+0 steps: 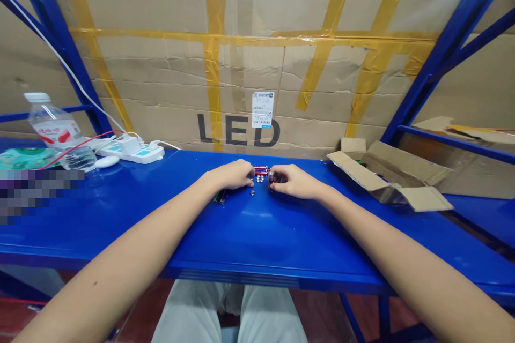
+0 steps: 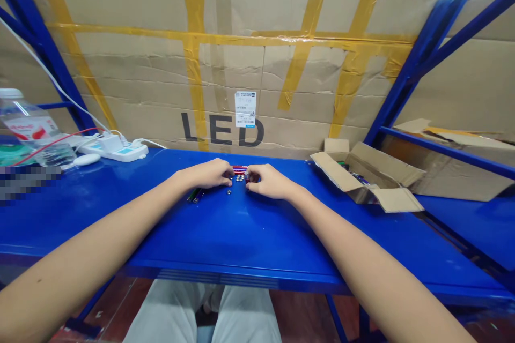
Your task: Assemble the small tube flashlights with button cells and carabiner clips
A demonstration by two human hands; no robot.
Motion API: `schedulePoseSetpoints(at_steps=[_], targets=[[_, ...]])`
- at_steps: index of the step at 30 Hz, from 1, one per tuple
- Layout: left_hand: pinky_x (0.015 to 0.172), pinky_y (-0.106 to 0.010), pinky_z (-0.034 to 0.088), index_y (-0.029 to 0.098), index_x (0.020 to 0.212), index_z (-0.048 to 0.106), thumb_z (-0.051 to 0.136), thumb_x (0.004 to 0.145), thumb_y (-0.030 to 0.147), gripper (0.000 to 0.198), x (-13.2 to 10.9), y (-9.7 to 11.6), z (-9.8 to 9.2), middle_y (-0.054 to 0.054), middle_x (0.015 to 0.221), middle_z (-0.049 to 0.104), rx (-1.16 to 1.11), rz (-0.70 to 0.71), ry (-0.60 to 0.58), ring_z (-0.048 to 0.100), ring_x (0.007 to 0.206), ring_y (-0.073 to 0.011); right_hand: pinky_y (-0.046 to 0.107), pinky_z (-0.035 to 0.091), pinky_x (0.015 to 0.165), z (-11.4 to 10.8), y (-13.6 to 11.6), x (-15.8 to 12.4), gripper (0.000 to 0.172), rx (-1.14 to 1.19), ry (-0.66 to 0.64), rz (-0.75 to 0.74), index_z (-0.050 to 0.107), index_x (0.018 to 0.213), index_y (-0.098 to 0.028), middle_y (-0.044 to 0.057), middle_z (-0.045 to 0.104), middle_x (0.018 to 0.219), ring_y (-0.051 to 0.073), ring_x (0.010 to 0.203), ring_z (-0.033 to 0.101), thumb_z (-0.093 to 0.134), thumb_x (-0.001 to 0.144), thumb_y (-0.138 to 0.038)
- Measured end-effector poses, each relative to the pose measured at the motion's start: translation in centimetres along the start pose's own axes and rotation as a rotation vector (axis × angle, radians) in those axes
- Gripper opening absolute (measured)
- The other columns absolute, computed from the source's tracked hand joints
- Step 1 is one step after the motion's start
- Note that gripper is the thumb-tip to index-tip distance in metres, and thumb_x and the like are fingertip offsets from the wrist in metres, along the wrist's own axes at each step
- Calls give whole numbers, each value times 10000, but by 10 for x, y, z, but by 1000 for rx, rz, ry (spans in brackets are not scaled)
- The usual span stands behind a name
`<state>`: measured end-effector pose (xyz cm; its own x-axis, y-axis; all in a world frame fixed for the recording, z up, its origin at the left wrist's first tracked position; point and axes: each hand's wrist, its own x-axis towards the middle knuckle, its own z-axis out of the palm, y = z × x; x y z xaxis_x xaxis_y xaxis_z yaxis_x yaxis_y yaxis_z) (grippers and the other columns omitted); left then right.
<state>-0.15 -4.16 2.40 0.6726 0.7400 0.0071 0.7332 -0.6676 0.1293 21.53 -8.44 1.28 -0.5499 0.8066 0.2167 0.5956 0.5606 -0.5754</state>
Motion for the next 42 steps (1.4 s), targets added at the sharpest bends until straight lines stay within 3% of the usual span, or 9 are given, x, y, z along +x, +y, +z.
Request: schedulePoseSetpoints(at_steps=[8,14,19,22,26,28,32,37,42], targets=[[619,-251,375,152,818,652,587,792,144,71,3,6,4,-62,825,683,-114,-70,-31,579,718,-161,270,397,657,2,1,-1,95,-32,-31,-20,596,846,-157,13,613,790,145,699,522,580,775,-217],[634,-251,390,166,842,620,602,788,185,60,3,1,3,-60,892,684,-145,-67,-59,596,780,-171,268,400,647,3,2,0,143,-13,-48,-9,609,894,-152,10,606,781,143,687,515,583,776,-229],[643,-254,391,170,806,612,624,761,198,54,4,-4,3,-35,830,675,-182,-54,-73,584,750,-164,266,404,650,2,0,0,121,21,-56,-11,597,870,-161,5,598,778,138,680,508,582,768,-225],[624,-252,387,168,789,626,622,750,194,47,4,-3,2,-18,769,659,-228,-2,6,574,710,-156,266,405,646,2,1,0,87,14,-40,-6,575,834,-167,5,595,771,140,682,514,582,763,-217],[669,-245,415,160,855,655,576,801,174,96,3,7,-2,-19,800,676,-325,168,313,594,745,-142,271,429,655,4,6,1,98,61,-32,13,562,856,-166,9,615,760,149,685,556,577,769,-209],[688,-246,426,159,870,663,578,823,183,101,2,15,-2,-22,816,686,-337,238,384,601,757,-138,278,443,668,5,8,1,146,105,-49,20,576,915,-160,17,639,774,160,699,588,567,775,-201],[716,-257,444,163,938,677,556,851,174,150,0,24,-1,-36,876,710,-315,296,376,621,789,-145,280,443,659,6,12,1,198,129,-58,2,595,960,-158,20,663,784,167,700,603,557,767,-180],[756,-269,452,164,945,697,527,812,109,223,-2,25,-1,-50,939,729,-259,334,318,635,839,-162,279,431,650,5,12,1,127,110,-34,-7,578,895,-165,12,647,747,168,693,585,572,772,-194],[704,-258,437,169,906,713,467,783,90,286,-2,21,-3,-34,848,728,-283,270,309,623,751,-148,287,429,701,1,10,0,122,20,-41,-46,593,883,-163,21,650,807,166,738,569,578,761,-163]])
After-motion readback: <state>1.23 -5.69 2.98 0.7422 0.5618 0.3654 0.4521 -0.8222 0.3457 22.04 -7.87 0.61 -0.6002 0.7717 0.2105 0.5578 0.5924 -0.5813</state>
